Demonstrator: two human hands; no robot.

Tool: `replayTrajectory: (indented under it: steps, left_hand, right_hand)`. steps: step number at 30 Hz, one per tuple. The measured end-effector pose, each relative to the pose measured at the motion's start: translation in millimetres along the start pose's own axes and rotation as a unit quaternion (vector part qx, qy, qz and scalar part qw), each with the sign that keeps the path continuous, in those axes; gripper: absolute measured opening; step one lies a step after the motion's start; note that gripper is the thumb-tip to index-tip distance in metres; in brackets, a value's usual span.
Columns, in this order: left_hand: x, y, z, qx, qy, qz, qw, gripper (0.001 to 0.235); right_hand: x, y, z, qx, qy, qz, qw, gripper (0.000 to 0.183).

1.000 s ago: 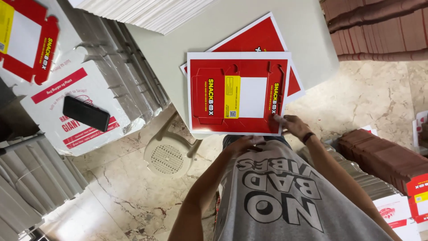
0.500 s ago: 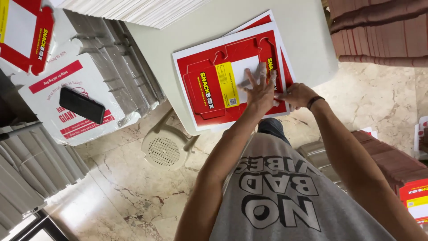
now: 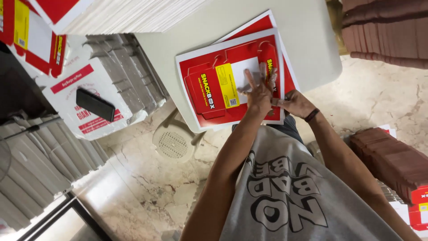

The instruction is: The person is preparing cardboard snack boxes by picking up flat templates, folding the edges, and stacking them on a table.

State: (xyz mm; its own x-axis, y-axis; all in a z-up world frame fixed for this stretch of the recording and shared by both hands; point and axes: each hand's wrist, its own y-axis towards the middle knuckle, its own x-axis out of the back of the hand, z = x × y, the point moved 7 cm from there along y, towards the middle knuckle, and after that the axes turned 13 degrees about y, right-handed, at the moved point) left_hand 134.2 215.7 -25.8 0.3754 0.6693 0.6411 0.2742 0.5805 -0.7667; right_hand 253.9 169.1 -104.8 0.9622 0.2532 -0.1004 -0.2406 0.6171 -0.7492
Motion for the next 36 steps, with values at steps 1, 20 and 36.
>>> replayTrajectory:
  steps: [1,20,36]
  left_hand:
    - [-8,12,1,0.014,-0.019,-0.03,0.999,0.098]
    - [-78,-16,80,0.008,-0.001,-0.082,0.997,0.11]
    - [-78,0,52,0.023,-0.102,-0.061,0.993,0.109]
  right_hand:
    - [-2,-7,22,-0.018,0.012,0.008,1.0,0.043]
    - [-100,-29,-81,-0.058,0.299,-0.141,0.942,0.06]
    - [-60,-48,-70,0.084,0.31,-0.21,0.923,0.063]
